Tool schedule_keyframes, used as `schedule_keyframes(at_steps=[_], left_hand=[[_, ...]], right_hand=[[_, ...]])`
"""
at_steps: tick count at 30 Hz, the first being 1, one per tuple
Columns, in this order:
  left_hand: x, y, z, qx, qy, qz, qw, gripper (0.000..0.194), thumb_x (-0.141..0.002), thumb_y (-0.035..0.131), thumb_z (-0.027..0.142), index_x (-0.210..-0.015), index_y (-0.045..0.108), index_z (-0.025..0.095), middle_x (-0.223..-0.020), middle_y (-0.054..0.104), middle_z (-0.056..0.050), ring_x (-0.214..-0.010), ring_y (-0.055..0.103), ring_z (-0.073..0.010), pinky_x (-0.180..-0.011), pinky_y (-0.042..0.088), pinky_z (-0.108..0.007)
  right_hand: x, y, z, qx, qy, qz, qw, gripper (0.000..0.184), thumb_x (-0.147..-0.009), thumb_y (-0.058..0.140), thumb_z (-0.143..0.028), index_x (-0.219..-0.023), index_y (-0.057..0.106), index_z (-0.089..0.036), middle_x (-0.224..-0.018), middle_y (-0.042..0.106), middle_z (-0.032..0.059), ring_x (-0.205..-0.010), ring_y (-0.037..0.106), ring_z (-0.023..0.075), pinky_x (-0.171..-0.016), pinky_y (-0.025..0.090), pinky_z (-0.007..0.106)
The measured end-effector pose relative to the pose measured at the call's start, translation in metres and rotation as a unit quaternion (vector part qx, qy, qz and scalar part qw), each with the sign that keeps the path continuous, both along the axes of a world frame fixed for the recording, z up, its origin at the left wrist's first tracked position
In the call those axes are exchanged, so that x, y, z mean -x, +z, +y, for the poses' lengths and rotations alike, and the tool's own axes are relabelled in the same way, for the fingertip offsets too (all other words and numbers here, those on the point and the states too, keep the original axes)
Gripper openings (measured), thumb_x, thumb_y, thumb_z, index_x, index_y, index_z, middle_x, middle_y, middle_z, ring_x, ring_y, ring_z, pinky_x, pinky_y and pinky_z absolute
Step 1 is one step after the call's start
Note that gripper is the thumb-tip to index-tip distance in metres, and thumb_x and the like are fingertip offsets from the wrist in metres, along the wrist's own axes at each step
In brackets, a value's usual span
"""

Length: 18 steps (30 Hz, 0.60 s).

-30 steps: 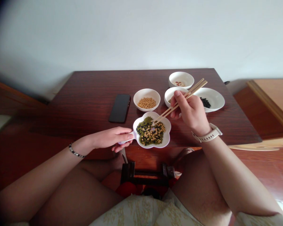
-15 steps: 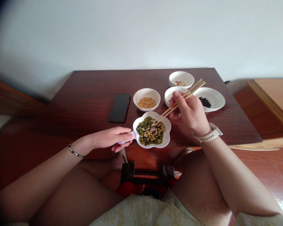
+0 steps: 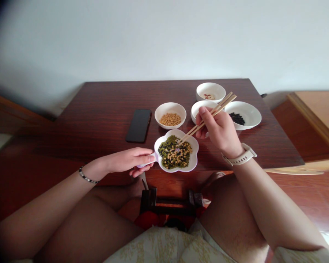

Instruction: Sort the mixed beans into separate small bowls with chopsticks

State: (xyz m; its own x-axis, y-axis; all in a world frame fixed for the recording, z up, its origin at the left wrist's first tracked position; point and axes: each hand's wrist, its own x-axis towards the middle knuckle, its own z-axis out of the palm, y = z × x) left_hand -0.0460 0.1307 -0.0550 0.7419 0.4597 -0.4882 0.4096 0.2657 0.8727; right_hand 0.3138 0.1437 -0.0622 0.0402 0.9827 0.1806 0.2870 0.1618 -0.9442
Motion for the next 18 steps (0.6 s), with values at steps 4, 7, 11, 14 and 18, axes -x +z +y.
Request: schedule_keyframes(at_steps=[4, 7, 11, 14, 18], left_hand=[[-0.0002, -0.0004, 0.0004, 0.002, -0.003, 0.006, 1.000, 0.053, -0.131, 0.074, 0.064, -0.100, 0.063, 0.023, -0.088, 0.063, 0.004, -0.066, 0.060, -0.0122, -0.065, 0.044, -0.030], [-0.0005, -0.0011, 0.0002, 0.001, -0.001, 0.011, 1.000, 0.054, -0.131, 0.073, 0.066, -0.100, 0.063, 0.023, -0.088, 0.064, 0.005, -0.066, 0.060, -0.0122, -0.066, 0.044, -0.029], [-0.0002, -0.0020, -0.0002, 0.000, 0.002, 0.007, 1.000, 0.054, -0.131, 0.074, 0.065, -0.099, 0.063, 0.023, -0.087, 0.063, 0.005, -0.066, 0.059, -0.0119, -0.066, 0.044, -0.029], [0.0003, -0.0023, -0.0001, 0.001, -0.001, 0.005, 1.000, 0.053, -0.132, 0.073, 0.064, -0.099, 0.062, 0.023, -0.087, 0.064, 0.005, -0.066, 0.059, -0.0115, -0.065, 0.043, -0.029], [0.0004, -0.0026, 0.0002, 0.003, 0.001, 0.011, 1.000, 0.053, -0.131, 0.074, 0.065, -0.100, 0.063, 0.023, -0.088, 0.064, 0.005, -0.066, 0.060, -0.0121, -0.065, 0.045, -0.029]], right_hand=[[0.0009, 0.0004, 0.0009, -0.010, 0.002, 0.009, 1.000, 0.080, -0.108, 0.081, -0.106, -0.087, 0.077, -0.029, -0.064, 0.075, 0.0052, -0.053, 0.068, 0.0214, -0.051, 0.053, 0.036], [-0.0013, -0.0005, 0.0030, -0.001, 0.001, 0.022, 1.000, 0.080, -0.106, 0.083, -0.106, -0.087, 0.078, -0.029, -0.063, 0.075, 0.0046, -0.052, 0.068, 0.0211, -0.050, 0.052, 0.035], [-0.0043, -0.0023, 0.0047, 0.008, 0.002, 0.026, 1.000, 0.078, -0.105, 0.085, -0.106, -0.088, 0.079, -0.030, -0.064, 0.075, 0.0033, -0.052, 0.067, 0.0207, -0.049, 0.052, 0.035], [-0.0049, -0.0027, 0.0043, 0.002, -0.005, 0.015, 1.000, 0.078, -0.107, 0.083, -0.105, -0.088, 0.079, -0.030, -0.064, 0.075, 0.0036, -0.052, 0.066, 0.0206, -0.049, 0.053, 0.035], [-0.0053, -0.0016, 0.0038, 0.010, -0.008, 0.016, 1.000, 0.079, -0.106, 0.083, -0.106, -0.088, 0.078, -0.030, -0.065, 0.076, 0.0040, -0.052, 0.068, 0.0212, -0.049, 0.054, 0.035]])
